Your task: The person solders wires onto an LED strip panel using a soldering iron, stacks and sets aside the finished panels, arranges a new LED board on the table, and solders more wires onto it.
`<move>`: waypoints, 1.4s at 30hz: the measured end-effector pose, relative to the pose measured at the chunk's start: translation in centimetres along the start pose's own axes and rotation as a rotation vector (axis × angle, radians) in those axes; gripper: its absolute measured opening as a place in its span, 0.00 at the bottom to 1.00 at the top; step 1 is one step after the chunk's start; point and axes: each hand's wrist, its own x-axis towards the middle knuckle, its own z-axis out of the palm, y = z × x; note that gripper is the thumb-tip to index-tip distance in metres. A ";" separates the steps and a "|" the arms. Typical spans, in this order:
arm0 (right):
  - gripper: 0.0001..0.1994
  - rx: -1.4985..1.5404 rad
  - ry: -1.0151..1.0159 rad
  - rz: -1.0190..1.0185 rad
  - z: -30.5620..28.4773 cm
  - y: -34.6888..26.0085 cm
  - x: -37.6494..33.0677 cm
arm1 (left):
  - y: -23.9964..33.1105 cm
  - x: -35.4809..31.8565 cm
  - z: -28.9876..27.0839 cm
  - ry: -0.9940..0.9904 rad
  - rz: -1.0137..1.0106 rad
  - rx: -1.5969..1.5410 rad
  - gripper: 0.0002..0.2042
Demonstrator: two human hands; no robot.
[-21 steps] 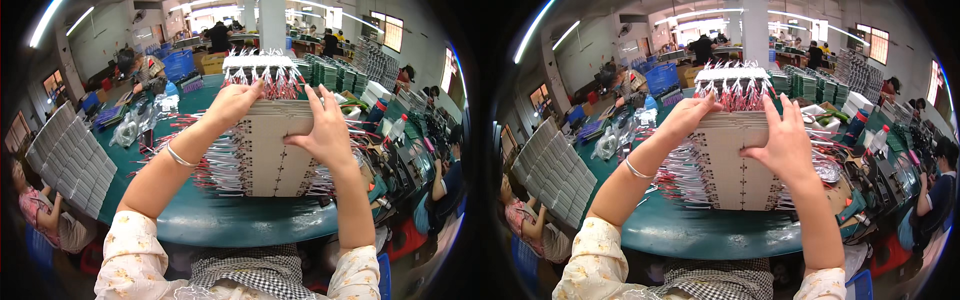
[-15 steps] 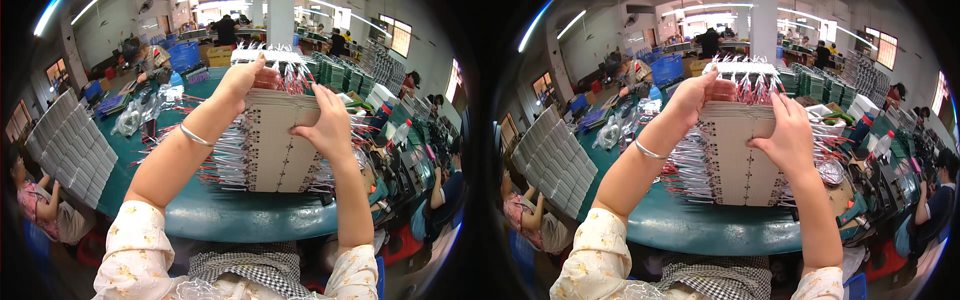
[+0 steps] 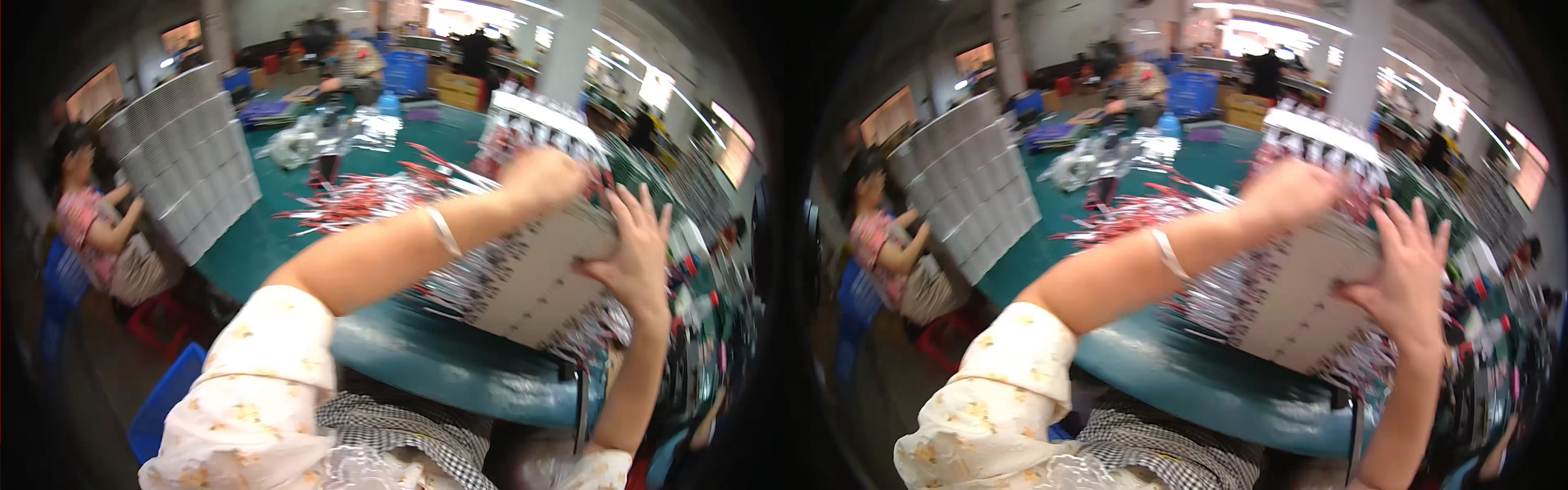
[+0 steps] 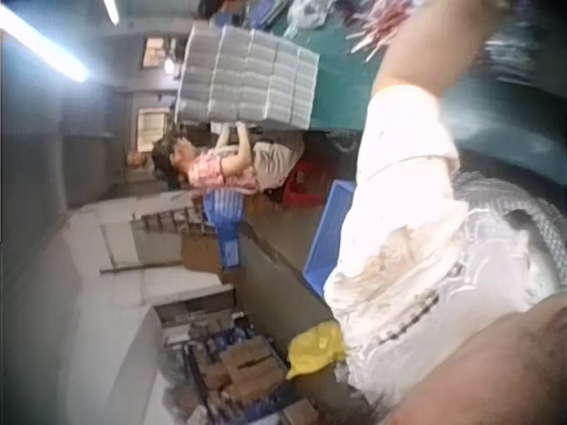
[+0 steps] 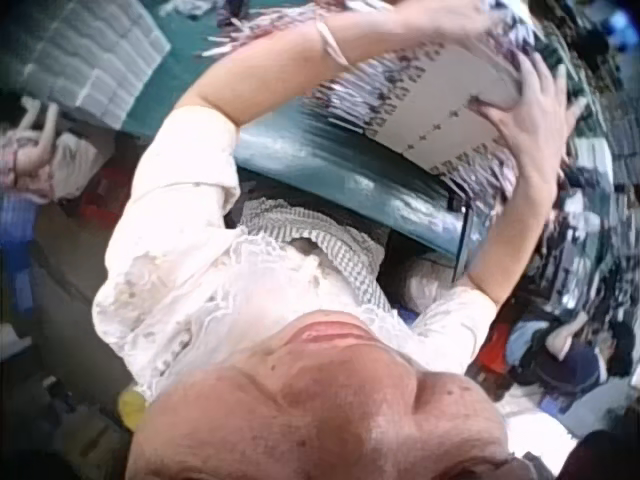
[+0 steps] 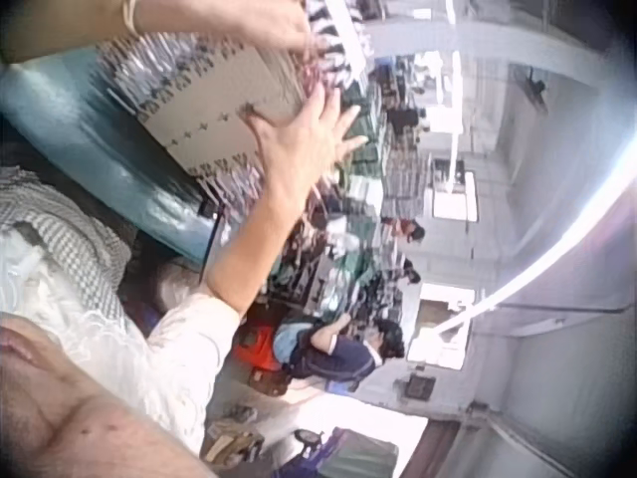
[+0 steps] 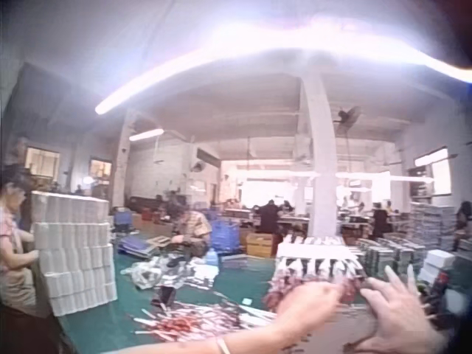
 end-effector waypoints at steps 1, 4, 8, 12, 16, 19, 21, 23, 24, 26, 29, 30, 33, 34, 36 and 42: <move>0.50 -0.074 0.037 -0.130 -0.2 1.1 0.2 | 2.4 -1.9 -0.4 -0.010 0.006 -0.064 0.23; 0.43 0.338 -0.292 -0.029 0.8 1.6 1.4 | 2.3 -4.2 -0.3 0.135 0.189 -0.134 0.17; 0.30 0.179 -0.098 -0.028 1.0 2.4 0.3 | 4.6 -9.9 -1.4 0.536 0.681 -0.211 0.13; 0.37 0.065 -0.077 -0.058 0.3 1.7 1.5 | 2.5 -20.5 2.6 -0.384 0.426 -0.602 0.10; 0.34 0.100 -0.098 0.020 -3.8 1.7 5.7 | -4.8 -23.1 8.4 -0.680 -0.255 -0.569 0.34; 0.29 0.184 -0.014 0.046 -6.6 5.4 7.5 | -7.7 -19.6 10.7 -0.435 -0.576 -1.102 0.48; 0.23 0.394 -0.022 0.248 -8.4 6.4 8.6 | -6.6 -16.6 11.3 -0.234 -0.461 -1.115 0.45; 0.22 0.585 0.014 0.314 -8.6 9.3 9.0 | -4.8 -12.6 11.0 -0.055 -0.228 -1.099 0.42; 0.22 0.603 0.016 0.319 -7.0 11.1 9.4 | -5.0 -10.9 10.1 0.006 -0.117 -1.012 0.40; 0.24 0.887 0.013 0.528 -4.7 15.4 9.6 | -2.4 -7.2 7.0 0.289 -0.008 -1.152 0.38; 0.33 1.057 -0.025 0.759 0.3 20.5 10.9 | -2.8 -0.1 4.5 0.709 0.142 -0.791 0.27; 0.34 1.188 -0.002 0.804 2.2 21.2 11.8 | -3.7 2.8 3.0 0.690 0.081 -0.725 0.22; 0.26 1.704 0.046 0.816 5.8 22.2 14.8 | -3.5 9.8 -5.0 0.401 0.004 -0.918 0.09; 0.22 1.839 0.063 0.775 7.0 23.0 16.6 | -4.4 13.1 -6.8 0.374 0.053 -0.903 0.08; 0.22 1.941 0.004 0.674 8.4 23.9 19.2 | -3.2 16.6 -9.4 0.308 -0.062 -1.018 0.10; 0.19 1.926 0.058 0.741 12.7 25.5 24.7 | -9.9 24.2 -8.5 0.258 -0.241 -0.994 0.12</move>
